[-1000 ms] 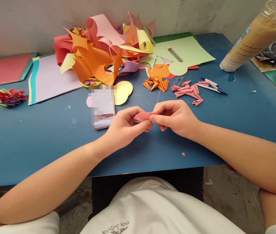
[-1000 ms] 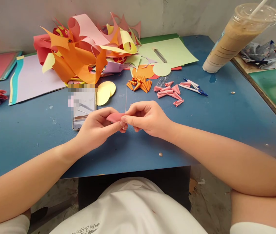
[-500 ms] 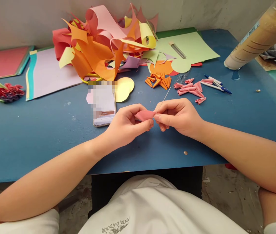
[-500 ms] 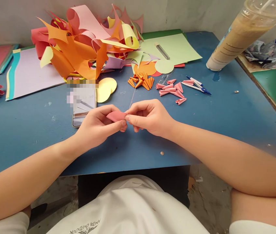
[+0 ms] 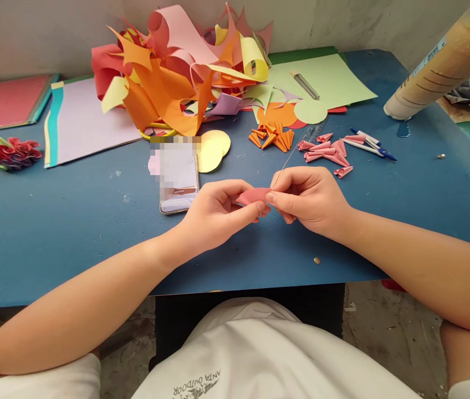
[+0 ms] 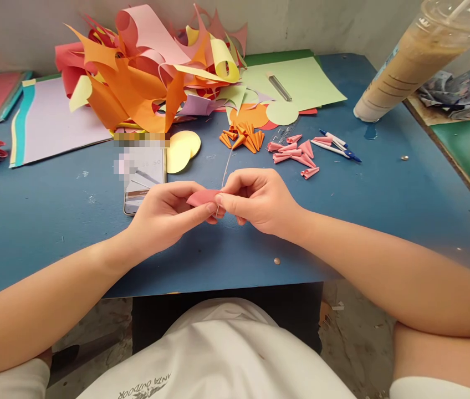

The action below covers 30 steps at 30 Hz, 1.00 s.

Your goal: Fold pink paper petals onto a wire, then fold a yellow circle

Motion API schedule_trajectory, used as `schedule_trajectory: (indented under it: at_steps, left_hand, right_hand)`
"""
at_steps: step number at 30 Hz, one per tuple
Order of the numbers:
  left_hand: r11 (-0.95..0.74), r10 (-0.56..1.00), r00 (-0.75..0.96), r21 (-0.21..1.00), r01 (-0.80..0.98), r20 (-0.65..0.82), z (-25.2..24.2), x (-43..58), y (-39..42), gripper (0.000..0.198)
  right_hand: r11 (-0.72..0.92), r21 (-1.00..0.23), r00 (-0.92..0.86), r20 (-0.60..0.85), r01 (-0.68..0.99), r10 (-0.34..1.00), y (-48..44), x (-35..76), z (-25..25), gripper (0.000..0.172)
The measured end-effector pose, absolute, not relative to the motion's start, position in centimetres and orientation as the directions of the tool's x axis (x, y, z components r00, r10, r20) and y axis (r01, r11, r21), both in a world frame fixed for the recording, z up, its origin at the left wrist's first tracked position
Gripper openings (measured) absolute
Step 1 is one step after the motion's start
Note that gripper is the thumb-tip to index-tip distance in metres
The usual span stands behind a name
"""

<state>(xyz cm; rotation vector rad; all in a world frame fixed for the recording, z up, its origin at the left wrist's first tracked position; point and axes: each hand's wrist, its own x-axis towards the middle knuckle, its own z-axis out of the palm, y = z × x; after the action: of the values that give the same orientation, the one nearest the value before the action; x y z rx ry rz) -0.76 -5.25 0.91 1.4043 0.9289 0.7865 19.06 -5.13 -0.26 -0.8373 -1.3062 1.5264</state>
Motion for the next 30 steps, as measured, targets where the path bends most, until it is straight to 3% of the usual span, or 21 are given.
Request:
schedule_trajectory:
  at_steps: [11, 25, 30]
  left_hand:
    - [-0.214, 0.909, 0.406, 0.941, 0.263, 0.093, 1.38, -1.13, -5.93, 0.024]
    - [-0.241, 0.898, 0.422, 0.94, 0.243, 0.121, 1.43, -0.83, -5.93, 0.023]
    - [-0.242, 0.905, 0.394, 0.955, 0.172, 0.158, 1.06, -0.73, -5.77, 0.014]
  right_hand:
    - [-0.002, -0.97, -0.339, 0.083, -0.244, 0.937, -5.46, 19.11, -0.25, 0.035]
    - [-0.001, -0.965, -0.336, 0.091, -0.263, 0.938, -5.57, 19.03, -0.84, 0.037]
    - [0.034, -0.963, -0.303, 0.118, -0.269, 0.946, -5.46, 18.82, -0.72, 0.043]
